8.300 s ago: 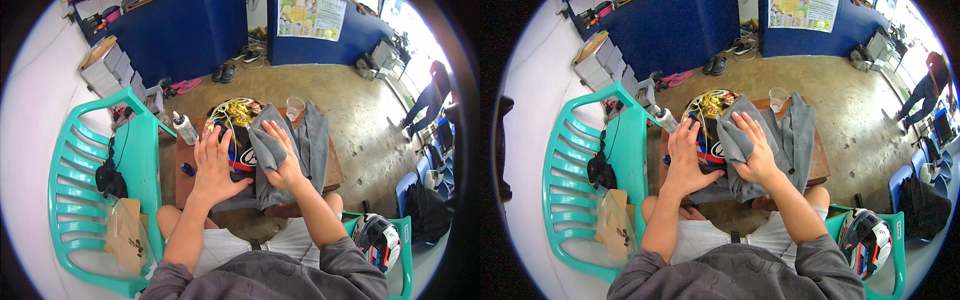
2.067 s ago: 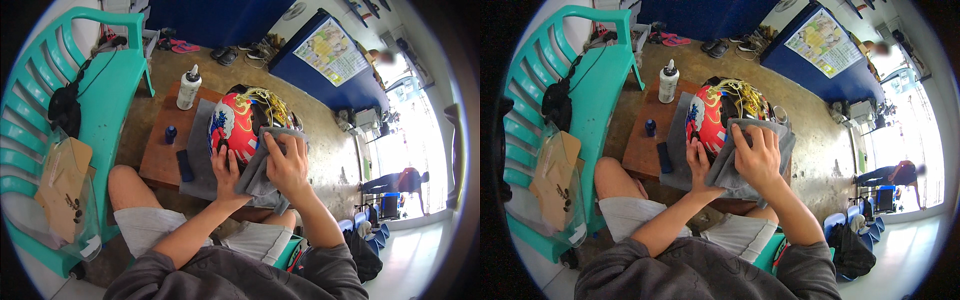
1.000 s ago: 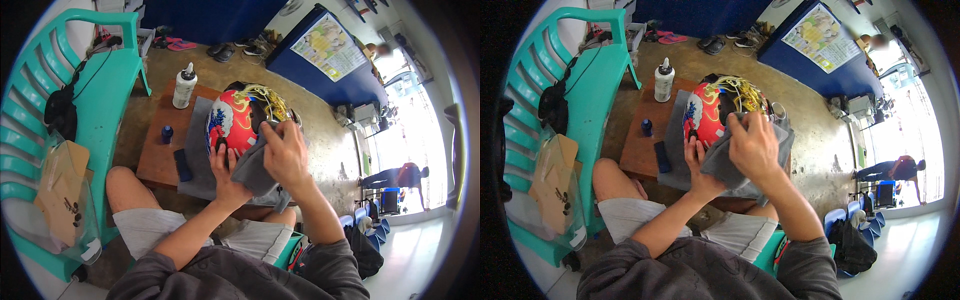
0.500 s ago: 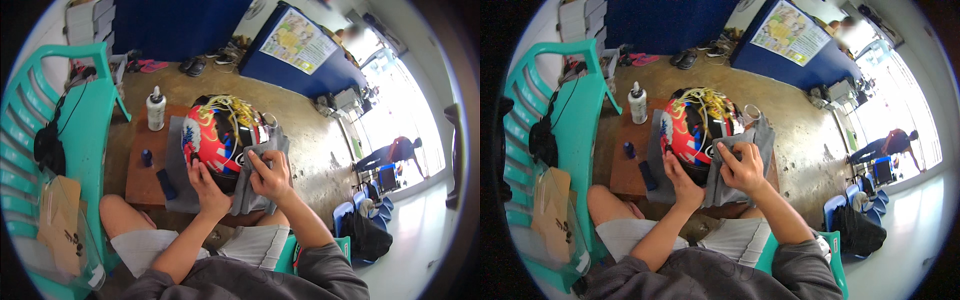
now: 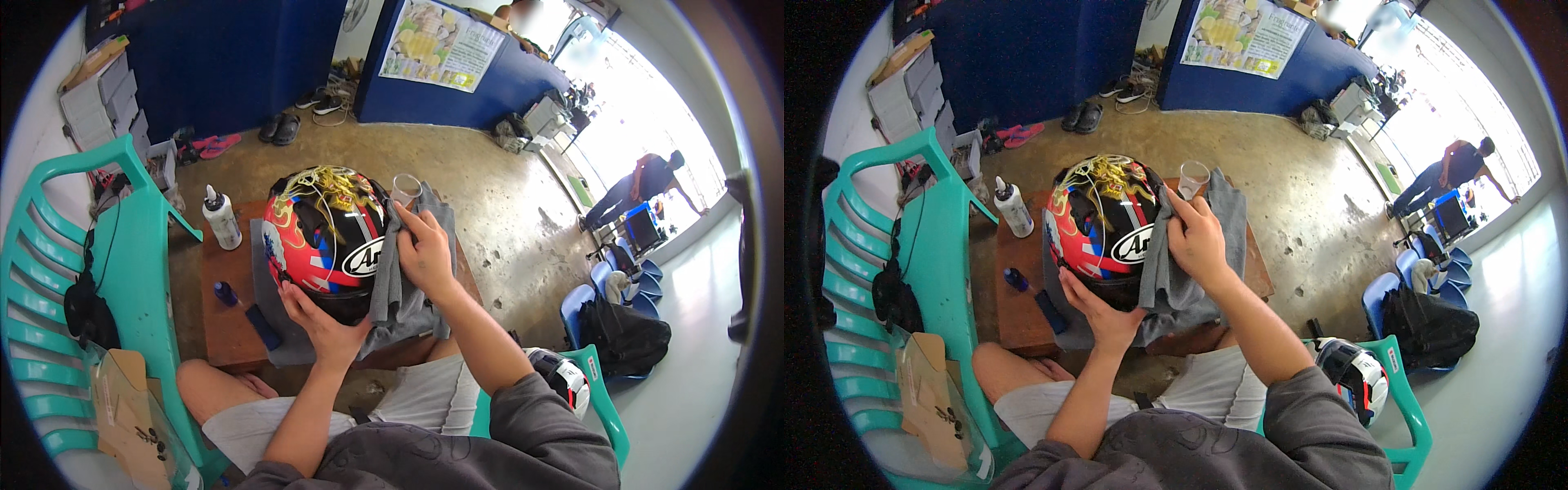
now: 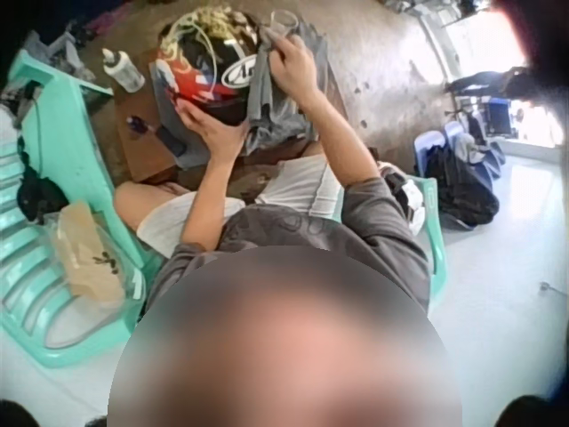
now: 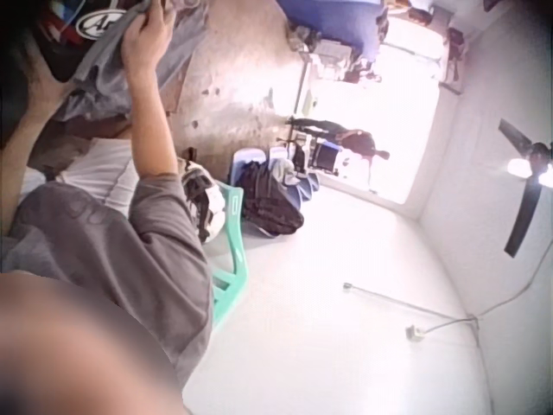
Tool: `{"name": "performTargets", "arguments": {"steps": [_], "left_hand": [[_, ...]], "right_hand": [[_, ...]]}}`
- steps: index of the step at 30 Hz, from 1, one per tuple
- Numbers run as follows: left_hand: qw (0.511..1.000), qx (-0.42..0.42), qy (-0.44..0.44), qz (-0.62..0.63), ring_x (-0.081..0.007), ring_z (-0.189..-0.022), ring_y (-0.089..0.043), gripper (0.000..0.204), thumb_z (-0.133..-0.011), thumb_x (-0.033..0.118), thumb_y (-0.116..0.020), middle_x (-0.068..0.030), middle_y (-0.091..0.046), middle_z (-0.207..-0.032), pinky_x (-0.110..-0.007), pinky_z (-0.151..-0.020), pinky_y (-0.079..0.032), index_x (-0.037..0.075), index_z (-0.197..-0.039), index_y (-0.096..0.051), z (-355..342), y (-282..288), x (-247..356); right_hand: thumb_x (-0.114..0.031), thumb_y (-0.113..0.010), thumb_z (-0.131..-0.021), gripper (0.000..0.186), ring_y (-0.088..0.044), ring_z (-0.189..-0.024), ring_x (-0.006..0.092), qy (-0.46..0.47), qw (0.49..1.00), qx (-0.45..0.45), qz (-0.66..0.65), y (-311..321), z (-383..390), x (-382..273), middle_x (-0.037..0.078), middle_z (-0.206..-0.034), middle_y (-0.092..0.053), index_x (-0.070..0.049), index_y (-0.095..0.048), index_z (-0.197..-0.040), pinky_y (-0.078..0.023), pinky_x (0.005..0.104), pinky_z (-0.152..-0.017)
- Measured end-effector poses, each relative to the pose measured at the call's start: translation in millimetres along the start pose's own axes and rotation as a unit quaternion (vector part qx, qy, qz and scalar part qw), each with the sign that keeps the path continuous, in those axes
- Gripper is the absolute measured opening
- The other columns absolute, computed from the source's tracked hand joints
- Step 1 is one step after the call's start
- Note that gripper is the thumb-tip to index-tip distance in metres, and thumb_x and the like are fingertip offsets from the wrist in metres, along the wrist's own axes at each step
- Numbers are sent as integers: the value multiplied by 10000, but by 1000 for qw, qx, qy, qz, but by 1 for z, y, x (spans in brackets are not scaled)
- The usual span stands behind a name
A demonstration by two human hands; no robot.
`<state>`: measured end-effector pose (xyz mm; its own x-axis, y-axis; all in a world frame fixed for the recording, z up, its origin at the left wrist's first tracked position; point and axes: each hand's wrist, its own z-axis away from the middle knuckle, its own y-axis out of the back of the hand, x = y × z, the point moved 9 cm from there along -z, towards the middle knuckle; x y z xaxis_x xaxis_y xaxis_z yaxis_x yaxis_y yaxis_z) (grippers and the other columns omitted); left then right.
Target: The person cleans a motorcycle helmet by first applying a liquid from a small bottle and rubbing it in with a blue sponge, then wiping the entire surface with a gray cloth. The helmet is held and rotated throughout the process.
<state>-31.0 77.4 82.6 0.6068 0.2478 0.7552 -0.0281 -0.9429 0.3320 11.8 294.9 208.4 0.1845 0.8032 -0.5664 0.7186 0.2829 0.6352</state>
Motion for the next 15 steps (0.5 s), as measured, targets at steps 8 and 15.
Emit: {"name": "performTargets", "arguments": {"steps": [8,15], "left_hand": [[1000,2,9,23,-559,-1591,-77,1485,-725,519,-951,-385,-25,-1696,-654,-1290,-152,-61,-1680,26,3,0,-2],[998,26,-19,51,-482,-1610,-104,1146,-999,408,-745,-286,-32,-1735,-595,-1302,-185,18,-1704,70,7,2,-7]], "right_hand": [[-124,-736,-970,392,-618,-980,317,-20,994,87,-59,-4,21,-18,177,-1033,-601,12,-726,-1338,-514,402,-867],[-256,-768,-895,493,-642,-1175,317,383,897,-209,71,-57,80,-126,128,-1253,-666,-102,-720,-1362,-507,462,-1013]]}}
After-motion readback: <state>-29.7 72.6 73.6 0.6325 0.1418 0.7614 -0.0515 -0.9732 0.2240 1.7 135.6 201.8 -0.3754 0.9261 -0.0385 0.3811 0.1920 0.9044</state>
